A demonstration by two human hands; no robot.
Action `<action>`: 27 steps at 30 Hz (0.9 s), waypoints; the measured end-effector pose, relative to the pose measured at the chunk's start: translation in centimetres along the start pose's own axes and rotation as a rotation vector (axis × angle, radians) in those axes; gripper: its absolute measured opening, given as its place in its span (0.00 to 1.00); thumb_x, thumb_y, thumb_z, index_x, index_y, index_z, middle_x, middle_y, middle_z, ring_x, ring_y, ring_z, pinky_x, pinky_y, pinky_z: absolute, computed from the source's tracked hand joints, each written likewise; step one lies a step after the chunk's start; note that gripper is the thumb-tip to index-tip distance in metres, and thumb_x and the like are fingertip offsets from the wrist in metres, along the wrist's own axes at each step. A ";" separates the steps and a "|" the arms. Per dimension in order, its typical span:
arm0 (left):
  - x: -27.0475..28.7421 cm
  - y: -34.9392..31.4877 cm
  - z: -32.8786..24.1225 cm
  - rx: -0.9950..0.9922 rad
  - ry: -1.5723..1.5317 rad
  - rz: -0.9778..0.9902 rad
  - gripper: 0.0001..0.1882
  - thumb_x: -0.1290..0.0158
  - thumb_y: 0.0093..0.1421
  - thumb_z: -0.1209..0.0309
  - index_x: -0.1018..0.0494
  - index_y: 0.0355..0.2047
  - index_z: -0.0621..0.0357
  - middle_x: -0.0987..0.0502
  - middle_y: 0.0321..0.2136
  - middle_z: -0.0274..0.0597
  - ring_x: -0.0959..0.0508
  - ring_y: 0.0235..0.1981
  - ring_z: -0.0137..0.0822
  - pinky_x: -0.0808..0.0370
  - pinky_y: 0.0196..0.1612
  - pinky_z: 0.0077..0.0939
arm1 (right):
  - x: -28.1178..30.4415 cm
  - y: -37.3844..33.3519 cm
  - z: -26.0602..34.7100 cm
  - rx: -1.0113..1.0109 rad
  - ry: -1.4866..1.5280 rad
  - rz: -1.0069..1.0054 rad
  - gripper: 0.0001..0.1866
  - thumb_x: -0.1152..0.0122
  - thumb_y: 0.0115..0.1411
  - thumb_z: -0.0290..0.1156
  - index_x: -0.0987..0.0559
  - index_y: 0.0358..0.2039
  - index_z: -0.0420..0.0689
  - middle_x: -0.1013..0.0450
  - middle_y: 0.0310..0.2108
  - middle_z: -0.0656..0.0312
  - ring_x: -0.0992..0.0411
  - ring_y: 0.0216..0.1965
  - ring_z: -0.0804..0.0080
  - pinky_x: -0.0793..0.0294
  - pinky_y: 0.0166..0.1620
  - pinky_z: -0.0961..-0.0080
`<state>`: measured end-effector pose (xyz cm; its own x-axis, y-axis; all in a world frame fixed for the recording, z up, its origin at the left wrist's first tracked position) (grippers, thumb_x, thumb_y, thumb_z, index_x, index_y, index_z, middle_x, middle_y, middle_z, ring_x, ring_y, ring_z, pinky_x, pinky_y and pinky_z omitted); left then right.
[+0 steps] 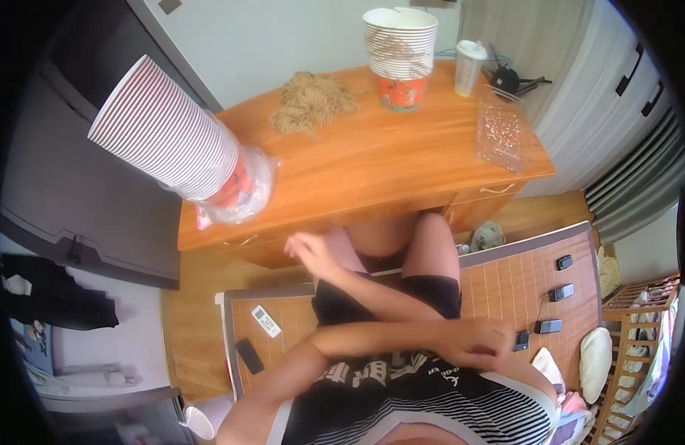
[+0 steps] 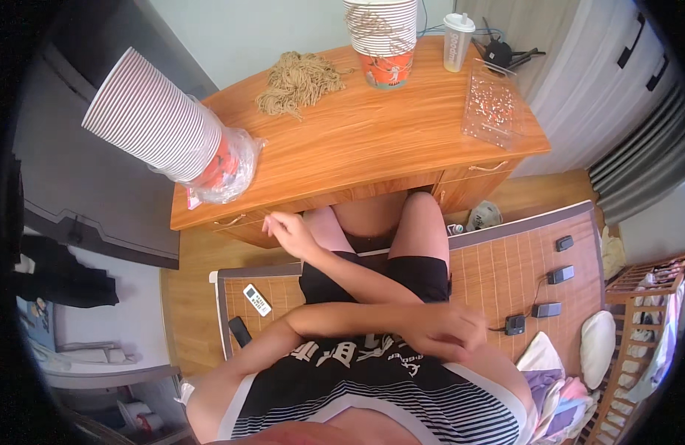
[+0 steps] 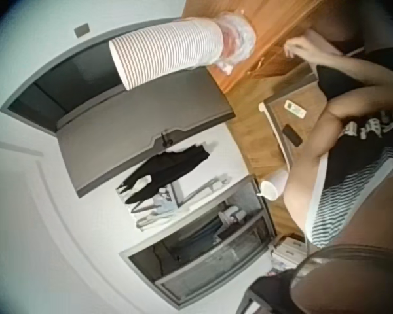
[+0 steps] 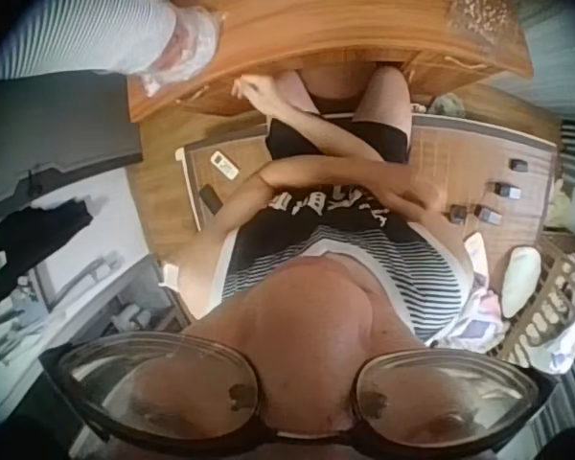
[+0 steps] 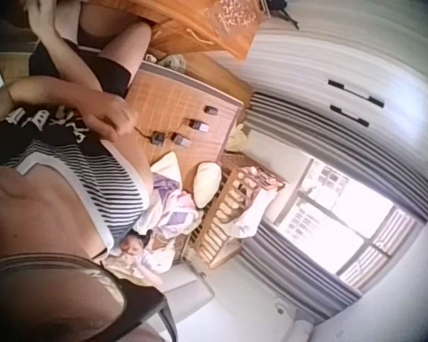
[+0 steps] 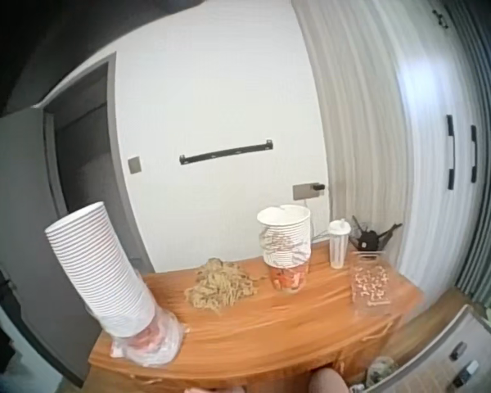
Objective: Wrapping rubber bands around paper bowls for packaging.
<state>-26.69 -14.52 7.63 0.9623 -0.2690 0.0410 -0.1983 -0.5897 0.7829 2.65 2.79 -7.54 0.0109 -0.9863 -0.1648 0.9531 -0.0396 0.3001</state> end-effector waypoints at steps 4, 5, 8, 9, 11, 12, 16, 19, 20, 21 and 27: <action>-2.7 3.5 0.3 0.037 -0.203 -0.075 0.15 0.55 0.72 0.63 0.30 0.45 0.65 0.29 0.40 0.45 0.28 0.42 0.39 0.32 0.44 0.33 | -3.3 -2.1 -1.1 -0.031 0.000 0.062 0.14 0.50 0.71 0.29 0.21 0.31 0.37 0.24 0.25 0.62 0.27 0.30 0.76 0.28 0.36 0.77; -3.5 2.5 1.4 0.143 -0.261 -0.002 0.15 0.55 0.72 0.63 0.29 0.46 0.65 0.28 0.41 0.45 0.27 0.42 0.39 0.31 0.45 0.32 | -3.8 -2.5 -0.7 -0.019 0.001 0.100 0.14 0.50 0.71 0.29 0.21 0.31 0.37 0.24 0.26 0.62 0.26 0.30 0.76 0.28 0.36 0.77; -3.5 -1.4 3.0 0.273 -0.255 0.056 0.13 0.54 0.72 0.63 0.28 0.43 0.63 0.27 0.41 0.43 0.27 0.41 0.38 0.31 0.43 0.31 | -3.6 -3.0 -0.6 -0.037 0.007 0.109 0.15 0.50 0.71 0.30 0.21 0.31 0.37 0.24 0.26 0.61 0.26 0.30 0.76 0.28 0.37 0.77; -3.1 -3.8 3.7 0.273 -0.248 0.062 0.13 0.53 0.71 0.63 0.28 0.40 0.61 0.27 0.40 0.43 0.27 0.41 0.37 0.31 0.43 0.31 | -3.9 -3.1 -0.9 -0.048 0.022 0.098 0.15 0.50 0.72 0.31 0.21 0.31 0.37 0.24 0.26 0.61 0.26 0.31 0.75 0.28 0.37 0.76; -2.5 -4.6 3.0 0.227 -0.204 0.069 0.12 0.52 0.71 0.63 0.30 0.34 0.59 0.28 0.37 0.41 0.28 0.40 0.38 0.32 0.42 0.32 | -3.3 -3.3 -1.6 -0.052 0.027 0.089 0.15 0.50 0.72 0.31 0.21 0.31 0.37 0.24 0.26 0.61 0.26 0.31 0.75 0.28 0.37 0.76; -2.5 -4.2 3.5 0.225 -0.203 0.072 0.12 0.52 0.71 0.63 0.30 0.34 0.59 0.28 0.37 0.41 0.28 0.40 0.38 0.32 0.42 0.32 | -3.1 -3.4 -2.1 -0.060 0.036 0.080 0.16 0.51 0.72 0.31 0.21 0.31 0.36 0.24 0.26 0.60 0.26 0.31 0.75 0.28 0.37 0.76; -1.2 0.5 0.9 0.101 -0.300 -0.127 0.13 0.53 0.71 0.62 0.30 0.41 0.62 0.28 0.40 0.44 0.28 0.42 0.41 0.33 0.46 0.32 | -4.7 -2.9 -3.9 -0.123 0.063 0.118 0.15 0.51 0.72 0.31 0.21 0.32 0.36 0.24 0.26 0.61 0.26 0.31 0.76 0.28 0.38 0.77; -0.6 -1.7 1.7 0.183 -0.182 -0.068 0.13 0.53 0.71 0.63 0.30 0.41 0.62 0.28 0.41 0.45 0.28 0.41 0.42 0.32 0.45 0.33 | -5.0 -2.7 -2.9 -0.060 0.109 0.120 0.16 0.52 0.73 0.33 0.22 0.31 0.36 0.26 0.24 0.62 0.29 0.28 0.78 0.31 0.33 0.77; 0.1 -3.3 2.2 0.180 -0.179 -0.070 0.13 0.53 0.71 0.63 0.30 0.41 0.62 0.28 0.41 0.45 0.28 0.41 0.42 0.32 0.45 0.33 | -4.5 -2.4 -3.3 -0.061 0.107 0.124 0.16 0.52 0.73 0.33 0.22 0.31 0.36 0.26 0.24 0.62 0.29 0.28 0.78 0.31 0.33 0.77; 0.3 -5.1 2.9 0.203 -0.192 -0.004 0.12 0.53 0.71 0.63 0.30 0.40 0.61 0.28 0.41 0.45 0.27 0.41 0.42 0.31 0.45 0.33 | -3.6 -2.1 -3.8 -0.071 0.100 0.095 0.17 0.52 0.73 0.33 0.22 0.31 0.36 0.26 0.24 0.62 0.29 0.28 0.78 0.31 0.33 0.77; 1.5 0.0 1.5 0.171 -0.291 -0.120 0.12 0.53 0.71 0.65 0.31 0.41 0.62 0.31 0.40 0.46 0.29 0.42 0.42 0.33 0.46 0.33 | -1.8 0.3 -4.1 -0.078 0.122 0.023 0.16 0.51 0.72 0.32 0.21 0.31 0.36 0.26 0.23 0.62 0.29 0.28 0.78 0.31 0.34 0.78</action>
<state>-25.51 -16.03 6.75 0.8920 -0.3816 -0.2425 -0.1394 -0.7424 0.6553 4.15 5.22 -11.02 0.0656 -0.9598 -0.2728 0.9728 0.0005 0.2318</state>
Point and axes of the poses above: each hand's wrist, its own y-axis towards the middle knuckle, its own x-axis out of the back of the hand, z = x × y, the point moved 10 cm from there along y, towards the middle knuckle
